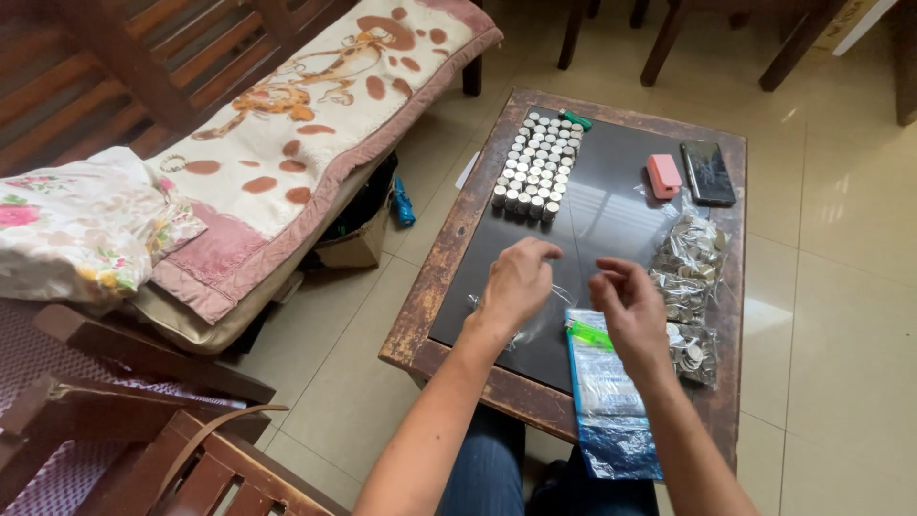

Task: Bagging coins into small plastic bags and sealing them using a lighter.

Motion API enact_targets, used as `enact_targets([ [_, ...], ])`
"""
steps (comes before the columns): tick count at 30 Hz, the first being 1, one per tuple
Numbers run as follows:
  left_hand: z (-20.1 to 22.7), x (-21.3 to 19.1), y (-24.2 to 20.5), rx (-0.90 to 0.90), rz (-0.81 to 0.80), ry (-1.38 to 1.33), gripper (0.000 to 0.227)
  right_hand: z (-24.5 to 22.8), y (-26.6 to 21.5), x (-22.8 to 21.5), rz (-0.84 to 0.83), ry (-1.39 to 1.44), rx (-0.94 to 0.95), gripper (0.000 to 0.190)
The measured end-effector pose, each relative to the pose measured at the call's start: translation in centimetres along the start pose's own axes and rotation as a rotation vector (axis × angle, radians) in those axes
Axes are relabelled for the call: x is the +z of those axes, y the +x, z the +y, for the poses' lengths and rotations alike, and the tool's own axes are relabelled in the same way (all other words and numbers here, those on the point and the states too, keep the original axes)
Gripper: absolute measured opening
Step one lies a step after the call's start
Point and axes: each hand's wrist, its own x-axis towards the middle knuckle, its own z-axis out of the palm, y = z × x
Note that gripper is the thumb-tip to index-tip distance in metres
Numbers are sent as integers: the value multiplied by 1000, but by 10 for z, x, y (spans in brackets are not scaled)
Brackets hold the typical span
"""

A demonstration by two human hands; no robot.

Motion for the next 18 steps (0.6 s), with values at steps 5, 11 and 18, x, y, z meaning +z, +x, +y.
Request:
enact_targets([
  [5, 24, -18, -20, -25, 146, -94, 44, 40, -32, 55, -145, -118, -1, 97],
  [11, 53, -75, -46, 15, 242, -110, 49, 94, 16, 99, -24, -303, -138, 15],
  [18, 62, -107, -85, -22, 405, -115, 47, -3, -7, 84, -107, -148, -205, 15],
])
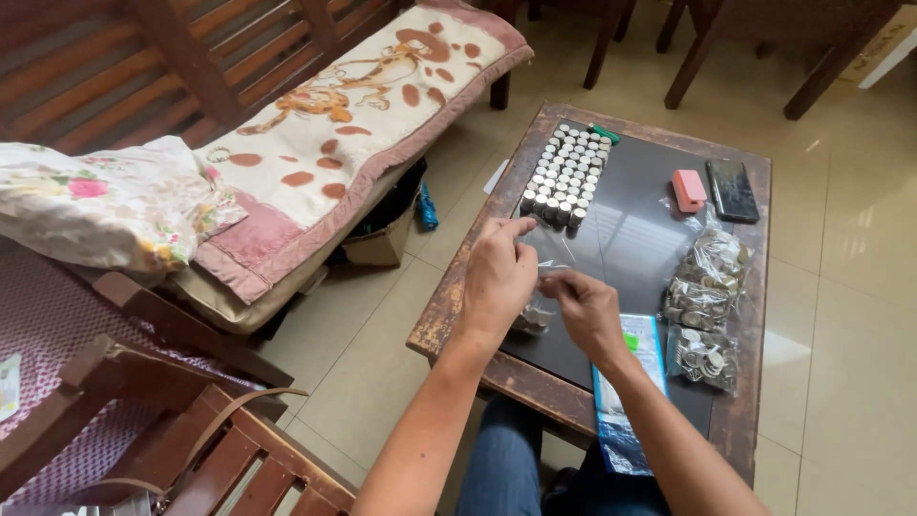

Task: Bagging coins into small plastic bags and sealing them using a lighter.

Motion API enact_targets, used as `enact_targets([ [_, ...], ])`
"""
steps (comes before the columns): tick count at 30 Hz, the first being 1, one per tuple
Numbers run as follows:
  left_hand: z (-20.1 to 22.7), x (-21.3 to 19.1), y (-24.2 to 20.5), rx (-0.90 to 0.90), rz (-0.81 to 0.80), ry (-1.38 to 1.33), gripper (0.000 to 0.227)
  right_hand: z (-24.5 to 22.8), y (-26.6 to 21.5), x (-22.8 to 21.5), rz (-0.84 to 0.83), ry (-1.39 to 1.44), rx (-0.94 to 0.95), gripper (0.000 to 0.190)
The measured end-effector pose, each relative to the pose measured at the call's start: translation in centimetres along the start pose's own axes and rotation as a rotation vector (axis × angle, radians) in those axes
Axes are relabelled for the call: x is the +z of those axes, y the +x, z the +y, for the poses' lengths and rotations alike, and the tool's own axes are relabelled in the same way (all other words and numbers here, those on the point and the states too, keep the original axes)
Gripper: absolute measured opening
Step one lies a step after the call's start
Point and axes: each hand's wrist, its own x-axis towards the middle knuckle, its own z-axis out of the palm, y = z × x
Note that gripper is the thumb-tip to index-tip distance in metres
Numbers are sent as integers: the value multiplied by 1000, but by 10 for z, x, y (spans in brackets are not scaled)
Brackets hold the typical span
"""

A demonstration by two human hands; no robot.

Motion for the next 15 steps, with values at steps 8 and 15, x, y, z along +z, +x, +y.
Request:
enact_targets([
  [8, 5, -10, -6, 74, 57, -294, 48, -36, -4, -36, -179, 74, 88, 13],
  [15, -98, 26, -68, -258, -183, -522, 84, -61, -14, -64, -249, 351, 229, 18],
])
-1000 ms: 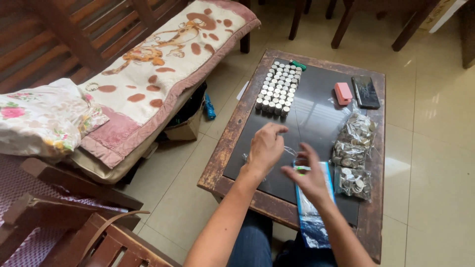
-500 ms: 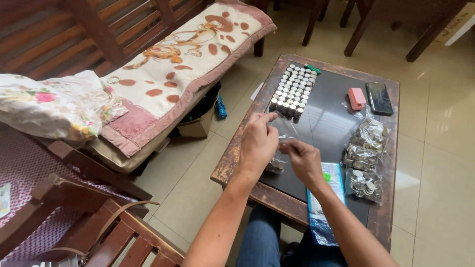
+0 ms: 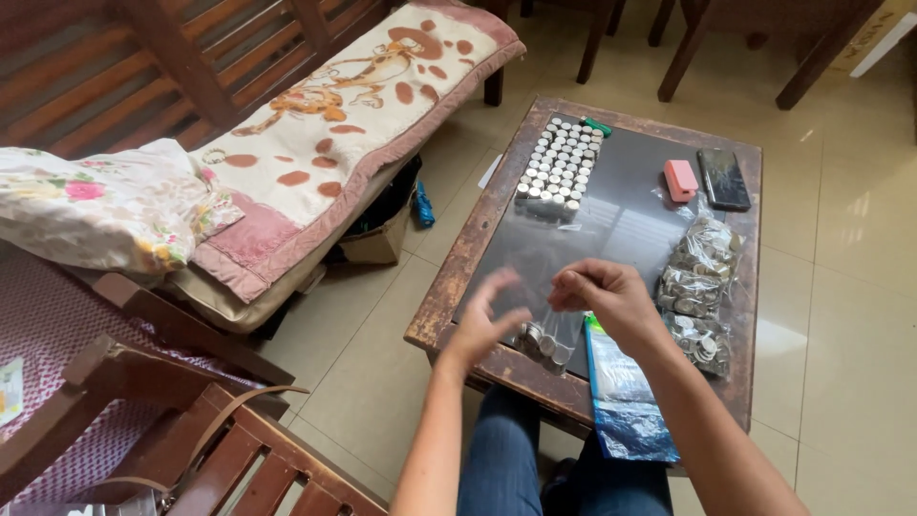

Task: Bagging coins into small plastic bags and sealing them using a lighter.

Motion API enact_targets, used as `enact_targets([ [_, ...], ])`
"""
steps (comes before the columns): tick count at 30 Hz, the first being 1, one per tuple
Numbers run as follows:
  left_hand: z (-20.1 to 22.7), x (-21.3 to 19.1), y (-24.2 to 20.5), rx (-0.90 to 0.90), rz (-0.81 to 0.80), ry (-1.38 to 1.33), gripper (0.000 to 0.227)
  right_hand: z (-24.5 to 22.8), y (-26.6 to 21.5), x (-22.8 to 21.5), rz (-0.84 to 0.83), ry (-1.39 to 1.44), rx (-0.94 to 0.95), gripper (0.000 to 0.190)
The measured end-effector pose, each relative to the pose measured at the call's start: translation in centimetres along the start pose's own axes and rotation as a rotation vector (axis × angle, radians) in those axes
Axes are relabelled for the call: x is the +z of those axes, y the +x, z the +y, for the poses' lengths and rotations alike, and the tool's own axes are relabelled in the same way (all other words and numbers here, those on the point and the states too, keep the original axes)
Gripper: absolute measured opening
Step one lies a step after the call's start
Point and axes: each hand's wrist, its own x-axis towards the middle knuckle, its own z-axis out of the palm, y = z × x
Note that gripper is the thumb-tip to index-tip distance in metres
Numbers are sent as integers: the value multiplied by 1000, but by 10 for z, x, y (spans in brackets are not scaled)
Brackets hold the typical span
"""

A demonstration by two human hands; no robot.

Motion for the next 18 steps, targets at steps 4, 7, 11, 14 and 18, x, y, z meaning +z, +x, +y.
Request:
enact_targets([
  [4, -60, 21, -9, -117, -159, -111, 26, 16, 2, -10, 13, 62, 93, 18],
  [7, -88, 26, -3, -157, -94, -137, 12, 35, 6, -16, 45, 77, 160, 20],
  [11, -104, 32, 0, -236, -54, -107, 6, 75, 28, -20, 75, 91, 207, 19],
  [14, -140, 32, 18, -271, -37, -56, 9, 99, 52, -21, 83, 137, 225, 19],
  [18, -143, 37, 28, -270, 2, -110, 11, 122, 70, -24, 100, 227, 253, 20],
])
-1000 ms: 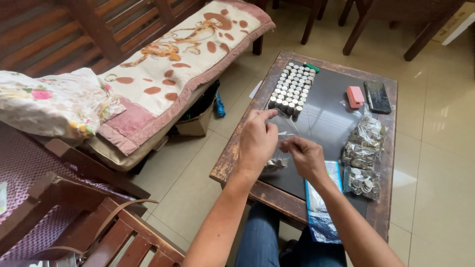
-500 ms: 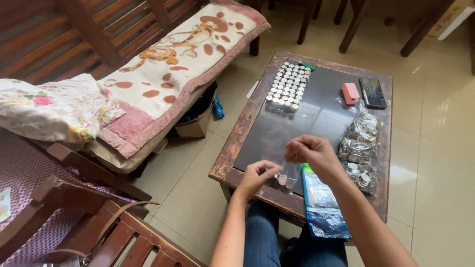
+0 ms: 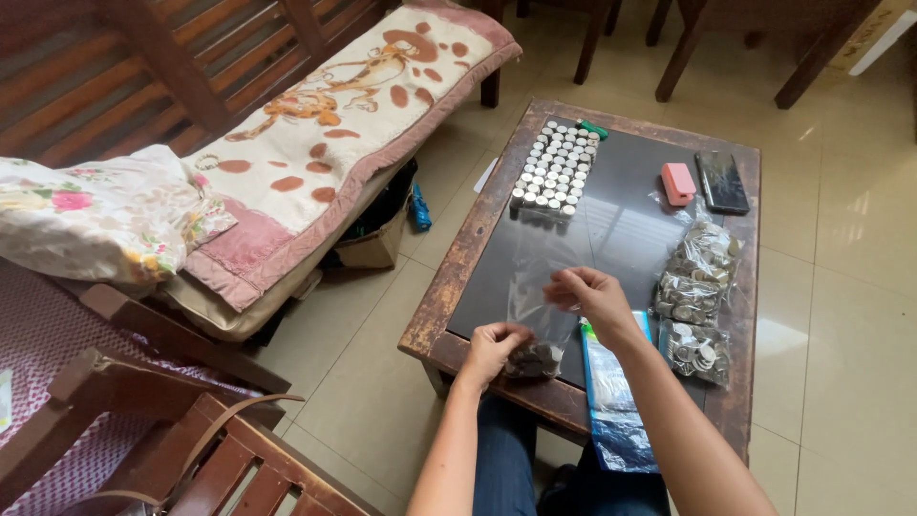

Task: Bagging coins into small plastic bags and sealing them using a lighter.

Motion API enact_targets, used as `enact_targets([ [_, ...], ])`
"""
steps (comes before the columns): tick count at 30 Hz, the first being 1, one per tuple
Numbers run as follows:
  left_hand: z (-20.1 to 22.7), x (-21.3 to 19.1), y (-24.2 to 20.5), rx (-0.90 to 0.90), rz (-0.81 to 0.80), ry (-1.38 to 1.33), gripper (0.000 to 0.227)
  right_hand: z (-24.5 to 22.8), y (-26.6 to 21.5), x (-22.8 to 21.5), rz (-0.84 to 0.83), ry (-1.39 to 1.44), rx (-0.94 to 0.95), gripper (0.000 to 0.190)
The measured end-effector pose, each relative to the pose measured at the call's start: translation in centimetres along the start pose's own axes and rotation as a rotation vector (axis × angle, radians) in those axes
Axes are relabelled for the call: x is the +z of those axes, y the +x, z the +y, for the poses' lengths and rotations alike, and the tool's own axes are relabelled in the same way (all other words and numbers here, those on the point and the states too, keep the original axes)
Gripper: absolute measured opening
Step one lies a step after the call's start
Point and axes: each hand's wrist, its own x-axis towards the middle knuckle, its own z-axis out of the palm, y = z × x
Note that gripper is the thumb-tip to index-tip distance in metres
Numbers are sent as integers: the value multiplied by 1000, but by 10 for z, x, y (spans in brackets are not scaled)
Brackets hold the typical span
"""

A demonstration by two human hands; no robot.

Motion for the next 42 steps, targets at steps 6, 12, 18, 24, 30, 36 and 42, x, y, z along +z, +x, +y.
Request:
enact_targets([
  [6, -9, 2, 23, -30, 67, -41, 10, 66, 13, -18, -67, 21, 76, 37],
  [12, -30, -3, 41, -41, 170, -7, 12, 119, 26, -28, 45, 65, 2, 42],
  [18, -34, -9, 46, -35, 377, -14, 15, 147, 44, -25, 196, 40, -77, 17],
  [24, -11, -11, 36, 3, 352, 123, 11, 131, 37, -11, 251, -136, -125, 16],
  [30, -13, -13, 36, 100, 219, 258, 23, 132, 36, -18, 184, -305, -95, 26],
  [36, -22, -18, 42, 142, 218, 260, 25, 114, 20, -11, 220, -203, -91, 24],
  [42, 17, -15, 5, 177, 208, 279, 26, 87, -15, -16, 193, -187, -125, 27],
])
